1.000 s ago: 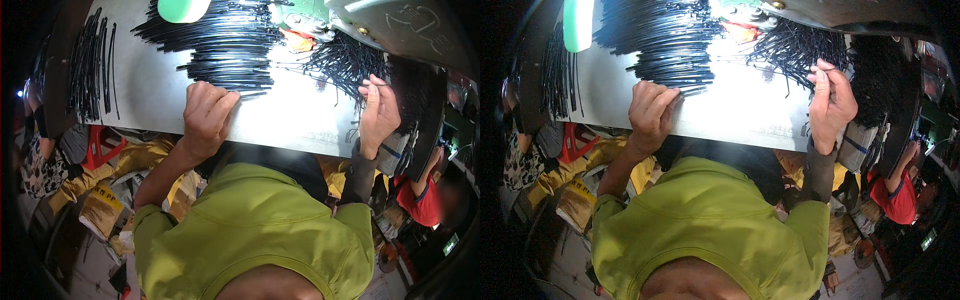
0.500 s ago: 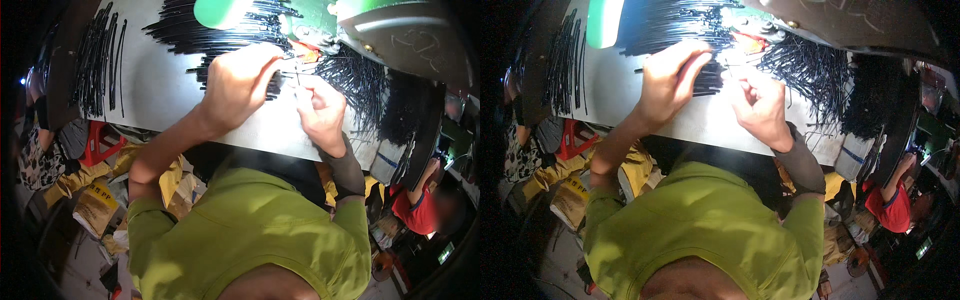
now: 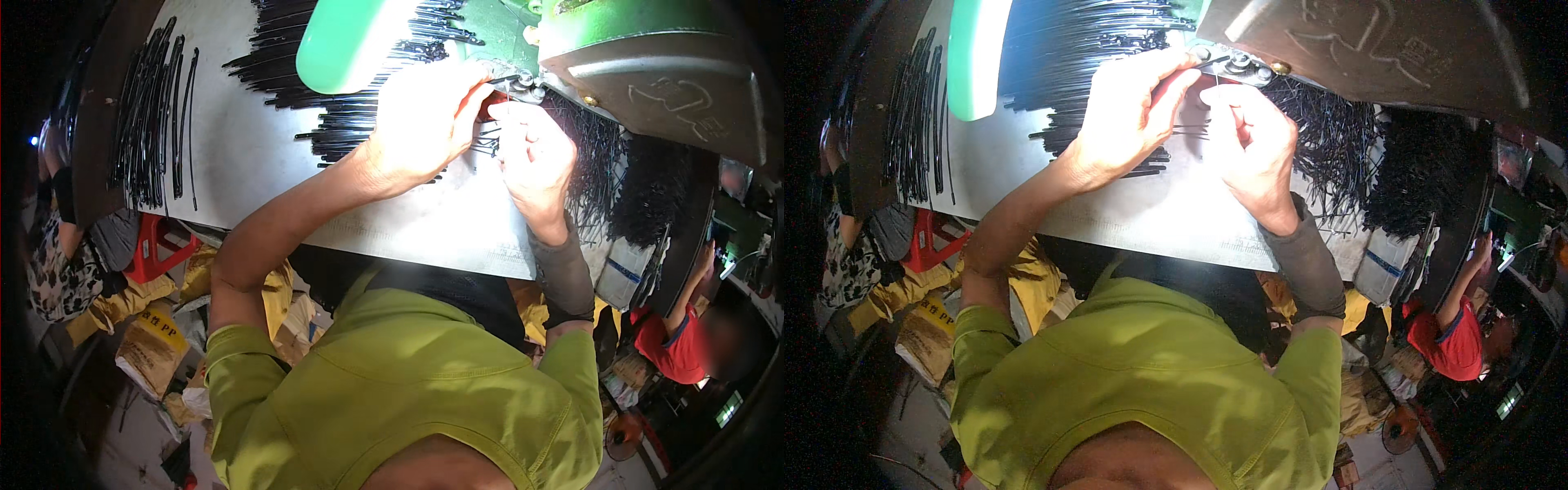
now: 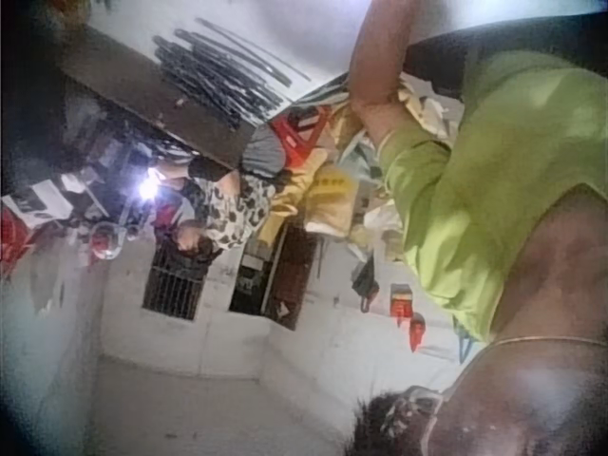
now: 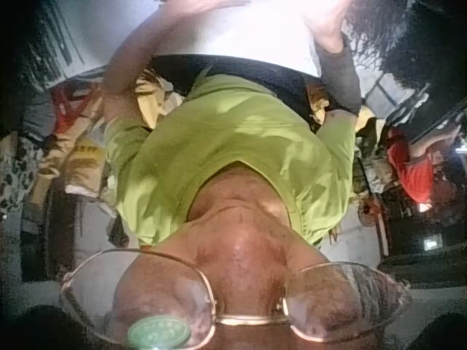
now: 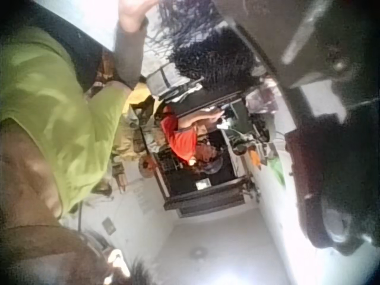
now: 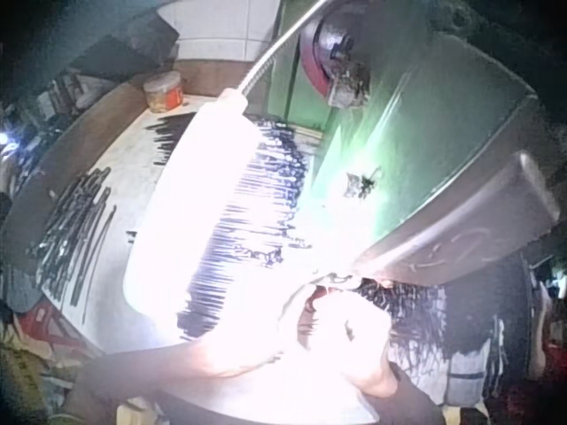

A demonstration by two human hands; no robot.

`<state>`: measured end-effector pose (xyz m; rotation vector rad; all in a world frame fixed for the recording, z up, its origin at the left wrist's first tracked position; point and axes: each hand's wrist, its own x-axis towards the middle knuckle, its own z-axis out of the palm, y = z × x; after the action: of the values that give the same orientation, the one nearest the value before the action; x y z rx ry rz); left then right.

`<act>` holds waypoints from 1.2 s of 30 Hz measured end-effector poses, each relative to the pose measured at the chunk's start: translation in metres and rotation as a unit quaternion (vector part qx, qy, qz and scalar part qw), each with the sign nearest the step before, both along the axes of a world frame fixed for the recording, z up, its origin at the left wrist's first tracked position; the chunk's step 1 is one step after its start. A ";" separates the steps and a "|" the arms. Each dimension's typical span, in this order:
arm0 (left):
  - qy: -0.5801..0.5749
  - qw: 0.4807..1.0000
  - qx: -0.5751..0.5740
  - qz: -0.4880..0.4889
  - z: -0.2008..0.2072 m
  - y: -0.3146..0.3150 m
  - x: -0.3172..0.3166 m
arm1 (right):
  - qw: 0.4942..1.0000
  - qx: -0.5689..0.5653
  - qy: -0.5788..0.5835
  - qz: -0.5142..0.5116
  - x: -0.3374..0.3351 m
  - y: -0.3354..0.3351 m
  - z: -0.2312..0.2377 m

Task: The person joins small metal components onto plastic rods using a specialized press machine.

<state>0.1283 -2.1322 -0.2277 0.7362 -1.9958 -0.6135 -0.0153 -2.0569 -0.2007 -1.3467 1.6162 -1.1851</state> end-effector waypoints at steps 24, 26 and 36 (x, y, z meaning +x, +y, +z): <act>0.001 0.991 -0.111 -0.079 -0.008 -0.009 -0.010 | 0.990 0.010 -0.134 -0.031 -0.018 -0.005 -0.008; 0.009 0.984 -0.167 -0.060 -0.010 -0.009 -0.013 | 0.990 0.010 -0.135 -0.034 -0.020 -0.004 -0.010; -0.032 0.995 -0.058 -0.071 0.018 0.001 -0.013 | 0.953 0.084 -0.291 -0.015 -0.027 -0.006 -0.001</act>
<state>0.1152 -2.1315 -0.2095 0.5545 -2.1364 -0.5566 -0.0428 -2.0630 -0.2015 -0.7647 1.2728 -1.2783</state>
